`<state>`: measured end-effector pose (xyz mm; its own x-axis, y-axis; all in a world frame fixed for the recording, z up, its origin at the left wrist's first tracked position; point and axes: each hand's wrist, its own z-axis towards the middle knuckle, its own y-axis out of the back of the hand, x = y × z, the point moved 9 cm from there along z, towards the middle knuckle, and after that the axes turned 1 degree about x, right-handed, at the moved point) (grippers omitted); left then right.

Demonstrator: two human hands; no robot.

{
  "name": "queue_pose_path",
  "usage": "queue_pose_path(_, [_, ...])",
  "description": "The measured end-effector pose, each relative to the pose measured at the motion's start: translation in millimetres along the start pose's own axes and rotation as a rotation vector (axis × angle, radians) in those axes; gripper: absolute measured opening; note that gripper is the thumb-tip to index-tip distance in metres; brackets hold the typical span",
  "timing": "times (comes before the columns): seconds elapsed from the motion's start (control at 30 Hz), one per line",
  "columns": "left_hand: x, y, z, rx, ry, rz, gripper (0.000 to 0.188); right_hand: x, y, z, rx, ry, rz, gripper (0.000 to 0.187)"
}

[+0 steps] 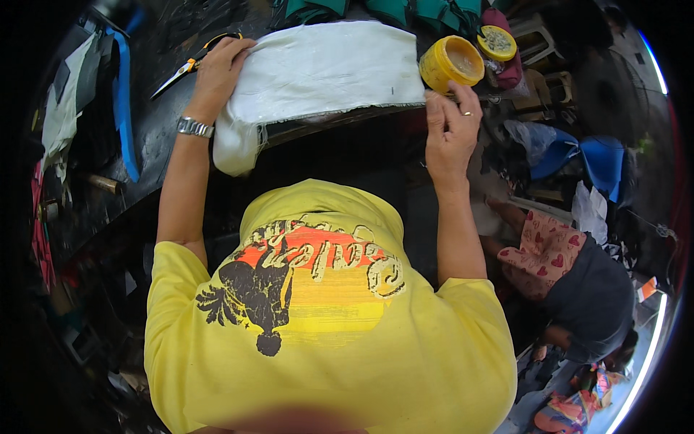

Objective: The person handles several green and pink face masks on a cluttered workbench, picking them up one at a time, turning them over, and examining the edges and seams. The person places each mask back on the table after inspection.

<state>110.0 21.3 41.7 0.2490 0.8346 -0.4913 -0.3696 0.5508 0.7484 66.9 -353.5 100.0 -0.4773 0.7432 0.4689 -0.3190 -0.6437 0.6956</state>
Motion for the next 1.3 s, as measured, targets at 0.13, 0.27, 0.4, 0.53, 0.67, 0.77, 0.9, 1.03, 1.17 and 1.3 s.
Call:
queue_pose_path(0.13, [0.0, 22.6, -15.0, -0.012, -0.032, -0.079, 0.020, 5.7, -5.5, 6.2, -0.053, 0.099, -0.157, 0.035])
queue_pose_path(0.27, [5.9, 38.7, -25.9, -0.023, 0.000, -0.105, 0.020, 7.3, -42.8, 7.4, 0.119, 0.027, -0.196, 0.041])
queue_pose_path(0.4, [11.6, 41.9, -34.0, 0.001, 0.050, -0.078, 0.021, 17.8, -79.6, 18.3, 0.213, 0.078, -0.295, 0.050])
queue_pose_path(0.53, [17.2, 41.3, -39.1, 0.000, 0.095, -0.078, 0.022, 18.3, -108.0, 10.6, 0.293, 0.086, -0.408, 0.068])
queue_pose_path(0.67, [23.7, 40.5, -42.3, -0.026, 0.151, -0.137, 0.021, 6.3, -110.4, -0.6, 0.300, 0.000, -0.394, 0.075])
queue_pose_path(0.77, [26.3, 40.1, -41.7, -0.048, 0.159, -0.145, 0.021, 1.0, -102.1, -1.1, 0.265, -0.034, -0.393, 0.075])
queue_pose_path(0.9, [28.3, 42.1, -42.9, -0.050, 0.166, -0.151, 0.021, -4.2, -82.4, -4.3, 0.233, -0.082, -0.404, 0.066])
queue_pose_path(1.03, [27.8, 52.5, -48.0, -0.111, 0.185, -0.203, 0.022, -3.7, -44.4, -10.5, 0.014, -0.054, -0.284, 0.052])
queue_pose_path(1.17, [28.3, 58.7, -52.9, -0.125, 0.239, -0.218, 0.023, -27.5, -22.6, -6.6, -0.162, -0.211, 0.102, 0.058])
queue_pose_path(1.3, [30.1, 57.0, -61.2, -0.101, 0.285, -0.184, 0.035, -21.6, -19.6, 2.9, -0.216, -0.146, 0.435, 0.061])
